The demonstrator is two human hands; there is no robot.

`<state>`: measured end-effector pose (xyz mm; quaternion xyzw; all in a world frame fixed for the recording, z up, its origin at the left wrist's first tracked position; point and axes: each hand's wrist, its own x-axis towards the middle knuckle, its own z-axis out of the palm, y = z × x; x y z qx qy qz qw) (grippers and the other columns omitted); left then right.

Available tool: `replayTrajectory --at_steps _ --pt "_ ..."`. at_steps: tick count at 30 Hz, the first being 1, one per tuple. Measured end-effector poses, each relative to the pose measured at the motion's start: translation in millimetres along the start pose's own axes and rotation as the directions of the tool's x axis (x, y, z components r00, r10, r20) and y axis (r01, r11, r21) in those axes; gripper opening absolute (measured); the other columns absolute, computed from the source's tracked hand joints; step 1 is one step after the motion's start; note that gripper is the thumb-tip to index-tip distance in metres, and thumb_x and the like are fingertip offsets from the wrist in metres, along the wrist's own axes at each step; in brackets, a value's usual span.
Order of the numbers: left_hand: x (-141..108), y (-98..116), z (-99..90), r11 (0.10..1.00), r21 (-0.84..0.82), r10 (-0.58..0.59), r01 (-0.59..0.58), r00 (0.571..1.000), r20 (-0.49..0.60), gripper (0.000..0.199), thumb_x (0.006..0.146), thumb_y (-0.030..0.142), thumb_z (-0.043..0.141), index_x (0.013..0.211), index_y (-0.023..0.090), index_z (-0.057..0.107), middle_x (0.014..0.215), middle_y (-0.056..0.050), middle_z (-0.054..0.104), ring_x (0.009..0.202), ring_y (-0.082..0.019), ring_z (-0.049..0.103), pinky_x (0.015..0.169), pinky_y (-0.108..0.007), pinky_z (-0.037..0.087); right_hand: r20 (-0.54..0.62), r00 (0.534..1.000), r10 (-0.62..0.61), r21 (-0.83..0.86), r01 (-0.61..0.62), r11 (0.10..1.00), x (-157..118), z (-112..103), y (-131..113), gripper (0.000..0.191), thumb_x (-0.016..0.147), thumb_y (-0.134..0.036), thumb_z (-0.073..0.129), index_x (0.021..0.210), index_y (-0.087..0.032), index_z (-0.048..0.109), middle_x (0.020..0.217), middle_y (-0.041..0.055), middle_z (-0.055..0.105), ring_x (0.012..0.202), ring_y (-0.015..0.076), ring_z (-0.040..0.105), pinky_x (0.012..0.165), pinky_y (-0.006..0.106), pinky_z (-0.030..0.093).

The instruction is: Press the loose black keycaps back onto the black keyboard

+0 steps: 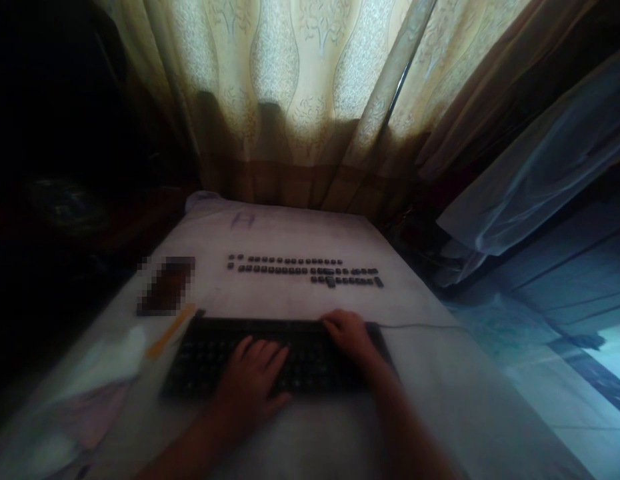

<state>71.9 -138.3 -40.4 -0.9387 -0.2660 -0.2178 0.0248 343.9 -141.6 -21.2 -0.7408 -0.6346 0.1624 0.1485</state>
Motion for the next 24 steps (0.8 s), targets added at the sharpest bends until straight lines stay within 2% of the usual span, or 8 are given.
replayTrajectory --at_steps 8,13,15,18,21,24 --pt "-7.7 -8.0 8.3 0.992 0.115 0.051 -0.041 0.995 -0.083 0.054 0.083 0.039 0.066 0.133 0.021 0.056 0.121 -0.006 0.068 0.108 -0.026 0.06 0.105 -0.045 0.034 -0.011 1.0 -0.029 -0.012 0.029 1.0 2.1 1.9 -8.0 0.026 0.091 -0.016 0.054 0.1 -0.022 0.078 0.102 0.0075 0.077 0.098 0.0214 0.07 0.092 0.035 0.046" --pt "-8.8 -11.0 18.1 0.982 0.178 0.093 -0.059 0.977 -0.192 0.058 0.081 0.045 0.064 0.134 0.021 0.057 0.117 -0.006 0.069 0.106 -0.027 0.06 0.105 -0.045 0.032 -0.004 0.998 -0.07 -0.036 0.07 0.997 7.1 -6.2 -6.4 0.023 0.088 -0.016 0.059 0.092 -0.025 0.079 0.093 0.0035 0.078 0.087 0.0183 0.071 0.081 0.028 0.05" --pt "-8.4 -13.0 17.7 0.977 0.196 0.118 -0.083 0.978 -0.174 0.061 0.081 0.05 0.065 0.135 0.021 0.057 0.117 -0.007 0.069 0.105 -0.027 0.06 0.102 -0.044 0.034 -0.022 0.998 -0.067 -0.073 0.065 0.995 16.9 -13.3 -4.5 0.021 0.088 -0.019 0.06 0.09 -0.025 0.079 0.092 0.0034 0.078 0.085 0.0187 0.071 0.078 0.027 0.051" --pt "-8.6 -16.1 14.7 0.971 0.217 0.127 -0.102 0.986 -0.108 0.064 0.082 0.055 0.067 0.135 0.021 0.057 0.119 -0.006 0.069 0.107 -0.027 0.061 0.1 -0.041 0.037 -0.087 0.995 -0.05 -0.165 0.035 0.986 41.7 -23.6 -2.9 0.023 0.09 -0.019 0.057 0.096 -0.022 0.079 0.099 0.0084 0.076 0.094 0.0225 0.069 0.082 0.031 0.049" --pt "-10.4 -19.0 16.2 0.972 0.208 0.136 -0.112 0.985 -0.106 0.063 0.083 0.058 0.065 0.135 0.023 0.058 0.118 -0.005 0.07 0.105 -0.026 0.061 0.098 -0.039 0.039 -0.121 0.99 -0.066 -0.257 0.033 0.966 70.1 -29.0 -4.6 0.025 0.092 -0.017 0.054 0.098 -0.021 0.078 0.104 0.0114 0.074 0.101 0.0248 0.065 0.088 0.034 0.046" --pt "-12.7 -21.8 21.8 0.979 0.175 0.123 -0.103 0.987 -0.104 0.063 0.083 0.058 0.065 0.136 0.025 0.057 0.118 -0.004 0.07 0.105 -0.025 0.061 0.097 -0.038 0.04 -0.122 0.989 -0.088 -0.334 0.043 0.941 89.9 -28.5 -8.4 0.027 0.094 -0.017 0.052 0.101 -0.021 0.078 0.106 0.013 0.073 0.103 0.0262 0.063 0.088 0.035 0.044"
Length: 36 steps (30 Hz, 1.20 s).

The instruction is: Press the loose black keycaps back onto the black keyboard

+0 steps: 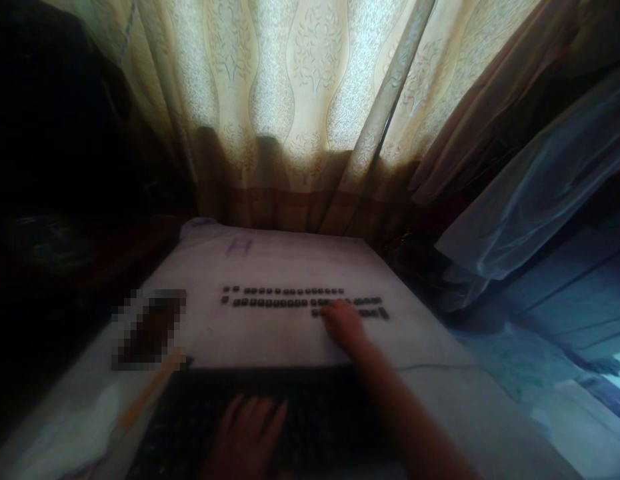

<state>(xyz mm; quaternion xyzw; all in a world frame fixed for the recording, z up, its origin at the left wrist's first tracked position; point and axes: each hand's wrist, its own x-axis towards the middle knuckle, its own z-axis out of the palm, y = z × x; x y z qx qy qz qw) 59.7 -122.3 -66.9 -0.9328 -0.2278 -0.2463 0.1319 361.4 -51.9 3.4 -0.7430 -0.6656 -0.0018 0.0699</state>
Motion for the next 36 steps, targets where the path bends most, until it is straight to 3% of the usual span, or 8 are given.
replayTrajectory --at_steps 5,10,16,25,36 --pt "-1.0 -0.6 2.0 0.999 -0.042 -0.015 0.016 1.0 0.019 0.067 0.083 0.061 0.064 0.139 0.027 0.054 0.118 -0.004 0.07 0.106 -0.026 0.061 0.098 -0.038 0.041 0.015 1.0 -0.014 -0.106 0.016 0.994 9.2 4.2 -5.2 0.029 0.096 -0.017 0.05 0.109 -0.022 0.076 0.109 0.0142 0.071 0.104 0.0267 0.06 0.086 0.036 0.041" --pt "2.2 4.2 -5.4 0.999 -0.032 -0.029 0.03 0.999 0.013 0.062 0.084 0.054 0.065 0.137 0.022 0.056 0.12 -0.006 0.069 0.107 -0.026 0.06 0.102 -0.039 0.04 0.047 0.998 -0.041 -0.166 0.048 0.985 11.4 6.7 -7.3 0.029 0.097 -0.019 0.05 0.111 -0.021 0.075 0.11 0.0148 0.069 0.106 0.0288 0.057 0.088 0.039 0.038" --pt "5.1 12.4 -12.6 0.994 -0.05 -0.091 0.094 0.994 0.068 0.061 0.083 0.046 0.068 0.138 0.023 0.054 0.123 -0.007 0.067 0.11 -0.028 0.06 0.104 -0.044 0.04 0.09 0.994 -0.067 -0.179 0.083 0.98 9.4 8.5 -12.6 0.024 0.095 -0.023 0.054 0.103 -0.021 0.077 0.11 0.0147 0.068 0.109 0.0302 0.055 0.091 0.041 0.037" --pt "8.7 15.9 -14.4 0.986 -0.116 -0.116 0.122 0.991 0.063 0.056 0.087 0.041 0.064 0.137 0.02 0.054 0.122 -0.008 0.066 0.11 -0.028 0.059 0.106 -0.046 0.036 0.144 0.987 -0.076 -0.15 0.097 0.984 -2.3 5.3 -21.1 0.026 0.096 -0.025 0.053 0.103 -0.018 0.077 0.111 0.0149 0.069 0.111 0.0298 0.055 0.09 0.039 0.039" --pt "10.5 17.5 -18.1 0.979 -0.136 -0.138 0.15 0.986 0.09 0.053 0.088 0.04 0.065 0.136 0.02 0.055 0.121 -0.008 0.066 0.11 -0.029 0.059 0.106 -0.049 0.036 0.171 0.984 0.038 -0.05 -0.03 0.998 -7.6 10.7 -24.1 0.024 0.097 -0.025 0.054 0.112 -0.018 0.071 0.115 0.0114 0.07 0.105 0.0233 0.064 0.082 0.029 0.045"
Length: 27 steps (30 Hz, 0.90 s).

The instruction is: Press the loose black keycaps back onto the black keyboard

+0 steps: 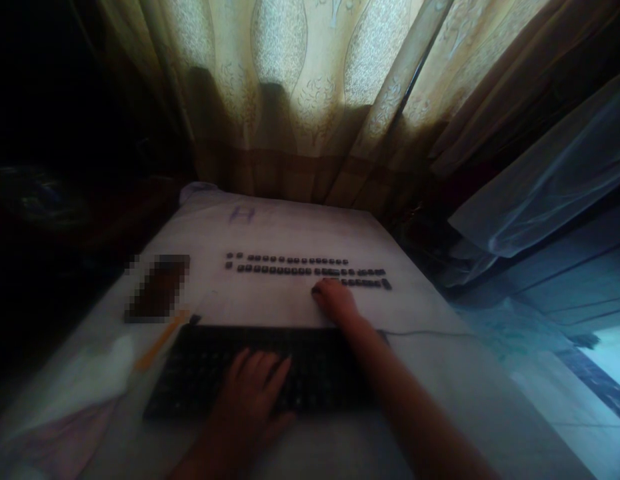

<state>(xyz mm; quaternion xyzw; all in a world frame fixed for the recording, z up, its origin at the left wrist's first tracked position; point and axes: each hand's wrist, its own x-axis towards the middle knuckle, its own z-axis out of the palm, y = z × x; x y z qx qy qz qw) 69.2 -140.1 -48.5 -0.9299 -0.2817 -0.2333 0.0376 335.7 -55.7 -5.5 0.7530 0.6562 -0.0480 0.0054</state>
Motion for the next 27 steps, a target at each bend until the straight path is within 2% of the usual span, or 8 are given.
replayTrajectory --at_steps 8,13,20,24,27 --pt "-0.3 0.6 -0.7 1.0 -0.019 -0.018 0.019 1.0 0.017 0.052 0.091 0.044 0.062 0.136 0.021 0.056 0.122 -0.008 0.065 0.112 -0.028 0.058 0.107 -0.049 0.034 0.008 1.0 0.02 0.088 -0.02 0.996 -7.9 3.2 2.1 0.024 0.098 -0.023 0.052 0.115 -0.021 0.069 0.117 0.0077 0.07 0.107 0.0207 0.064 0.084 0.028 0.045" --pt "2.6 1.3 -5.5 1.0 -0.02 -0.014 0.014 1.0 0.012 0.05 0.091 0.046 0.062 0.134 0.021 0.057 0.121 -0.008 0.066 0.11 -0.028 0.059 0.106 -0.047 0.035 0.005 1.0 0.026 0.111 -0.026 0.994 -2.9 4.7 2.5 0.024 0.097 -0.026 0.053 0.114 -0.021 0.071 0.117 0.0096 0.069 0.104 0.0222 0.065 0.083 0.03 0.046" --pt "0.5 0.7 -0.1 1.0 0.015 0.011 -0.01 0.999 -0.049 0.051 0.09 0.045 0.063 0.134 0.018 0.058 0.12 -0.009 0.065 0.11 -0.029 0.058 0.107 -0.048 0.03 -0.029 0.999 0.039 0.165 -0.033 0.986 1.4 9.5 3.6 0.024 0.097 -0.026 0.054 0.111 -0.019 0.072 0.117 0.0112 0.067 0.106 0.0234 0.064 0.086 0.031 0.046" --pt "0.4 0.3 0.5 1.0 0.007 0.003 -0.003 0.999 -0.038 0.051 0.091 0.048 0.062 0.133 0.019 0.058 0.12 -0.009 0.066 0.11 -0.028 0.058 0.106 -0.048 0.032 -0.075 0.996 0.054 0.23 -0.035 0.973 -7.0 11.4 4.3 0.023 0.096 -0.024 0.054 0.11 -0.019 0.072 0.116 0.0116 0.067 0.103 0.0232 0.064 0.087 0.032 0.046" --pt "0.8 0.6 -0.3 1.0 -0.003 -0.001 0.001 0.999 -0.033 0.051 0.091 0.048 0.061 0.133 0.02 0.058 0.119 -0.009 0.066 0.11 -0.028 0.058 0.106 -0.048 0.033 -0.118 0.992 0.049 0.304 -0.011 0.953 -23.1 12.9 3.2 0.022 0.095 -0.021 0.056 0.111 -0.02 0.071 0.111 0.0098 0.069 0.096 0.0209 0.066 0.085 0.031 0.048"
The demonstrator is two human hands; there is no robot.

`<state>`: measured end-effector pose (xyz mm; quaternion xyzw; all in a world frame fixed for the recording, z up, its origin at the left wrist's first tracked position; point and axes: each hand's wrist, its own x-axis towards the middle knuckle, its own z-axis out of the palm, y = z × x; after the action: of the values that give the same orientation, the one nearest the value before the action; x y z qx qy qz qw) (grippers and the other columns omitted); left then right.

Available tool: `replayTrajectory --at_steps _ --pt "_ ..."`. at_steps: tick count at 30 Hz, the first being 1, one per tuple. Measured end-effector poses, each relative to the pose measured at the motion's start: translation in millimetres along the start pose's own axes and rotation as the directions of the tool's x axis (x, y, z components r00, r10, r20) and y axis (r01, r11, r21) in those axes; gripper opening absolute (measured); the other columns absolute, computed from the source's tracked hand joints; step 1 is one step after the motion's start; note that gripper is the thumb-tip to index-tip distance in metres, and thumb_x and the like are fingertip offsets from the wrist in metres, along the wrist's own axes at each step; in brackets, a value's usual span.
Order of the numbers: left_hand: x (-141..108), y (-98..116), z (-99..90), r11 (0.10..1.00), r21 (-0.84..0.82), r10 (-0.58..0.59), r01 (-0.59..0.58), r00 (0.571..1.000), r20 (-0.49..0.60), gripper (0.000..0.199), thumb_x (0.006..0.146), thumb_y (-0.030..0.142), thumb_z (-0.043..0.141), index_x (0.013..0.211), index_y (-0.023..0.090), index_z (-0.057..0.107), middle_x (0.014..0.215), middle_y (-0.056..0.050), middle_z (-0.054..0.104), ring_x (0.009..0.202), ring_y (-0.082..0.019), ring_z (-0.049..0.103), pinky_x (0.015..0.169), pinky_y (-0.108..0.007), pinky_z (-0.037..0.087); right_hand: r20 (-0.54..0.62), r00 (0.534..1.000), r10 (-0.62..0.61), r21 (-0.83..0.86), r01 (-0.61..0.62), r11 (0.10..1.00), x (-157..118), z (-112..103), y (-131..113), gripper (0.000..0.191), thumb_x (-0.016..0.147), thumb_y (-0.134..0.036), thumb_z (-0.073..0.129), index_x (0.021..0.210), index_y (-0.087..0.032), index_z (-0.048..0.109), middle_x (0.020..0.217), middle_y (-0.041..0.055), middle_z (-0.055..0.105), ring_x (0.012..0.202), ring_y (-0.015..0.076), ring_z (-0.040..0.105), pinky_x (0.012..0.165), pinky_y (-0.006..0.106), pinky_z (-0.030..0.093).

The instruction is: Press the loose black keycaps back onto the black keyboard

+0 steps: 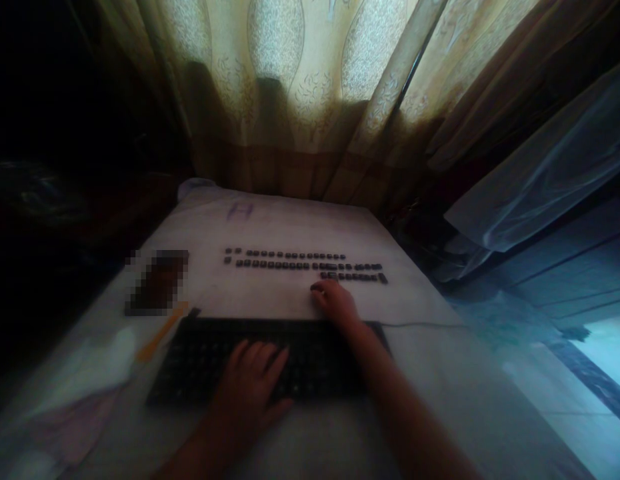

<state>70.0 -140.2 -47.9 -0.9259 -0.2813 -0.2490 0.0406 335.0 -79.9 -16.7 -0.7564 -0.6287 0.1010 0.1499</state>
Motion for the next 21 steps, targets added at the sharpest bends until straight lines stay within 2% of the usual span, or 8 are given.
replayTrajectory --at_steps 4,11,15,21 --pt "-0.6 0.8 0.6 1.0 0.008 0.013 -0.013 1.0 0.015 0.051 0.09 0.042 0.063 0.134 0.018 0.057 0.121 -0.01 0.065 0.112 -0.03 0.058 0.106 -0.05 0.034 -0.038 0.998 -0.059 0.114 0.063 0.991 -32.9 -1.1 -3.9 0.021 0.091 -0.017 0.058 0.107 -0.021 0.071 0.103 0.0059 0.071 0.085 0.0174 0.067 0.082 0.029 0.051" --pt "-0.9 4.2 0.1 0.999 -0.017 -0.027 0.028 0.999 0.041 0.049 0.09 0.037 0.061 0.135 0.018 0.055 0.123 -0.011 0.064 0.113 -0.03 0.057 0.107 -0.052 0.035 -0.069 0.977 -0.203 0.235 0.213 0.948 -83.6 -1.6 -13.7 0.019 0.088 -0.016 0.062 0.103 -0.021 0.072 0.098 0.0067 0.072 0.093 0.0208 0.067 0.087 0.034 0.052" --pt "0.9 6.5 -3.6 1.0 -0.017 -0.014 0.015 0.999 0.046 0.045 0.092 0.034 0.058 0.134 0.017 0.056 0.125 -0.012 0.064 0.114 -0.03 0.057 0.106 -0.051 0.035 -0.038 0.968 -0.249 0.237 0.251 0.938 -93.3 1.8 -18.0 0.019 0.086 -0.016 0.065 0.101 -0.021 0.074 0.099 0.0067 0.072 0.094 0.0219 0.066 0.087 0.037 0.05" --pt "2.7 7.1 -6.1 1.0 -0.023 0.012 -0.011 0.998 0.056 0.043 0.094 0.035 0.057 0.132 0.016 0.057 0.126 -0.011 0.065 0.115 -0.03 0.058 0.106 -0.05 0.035 0.058 0.96 -0.275 0.184 0.26 0.948 -92.5 -1.5 -23.9 0.018 0.085 -0.015 0.068 0.1 -0.022 0.076 0.098 0.0056 0.073 0.092 0.0221 0.066 0.085 0.037 0.048"
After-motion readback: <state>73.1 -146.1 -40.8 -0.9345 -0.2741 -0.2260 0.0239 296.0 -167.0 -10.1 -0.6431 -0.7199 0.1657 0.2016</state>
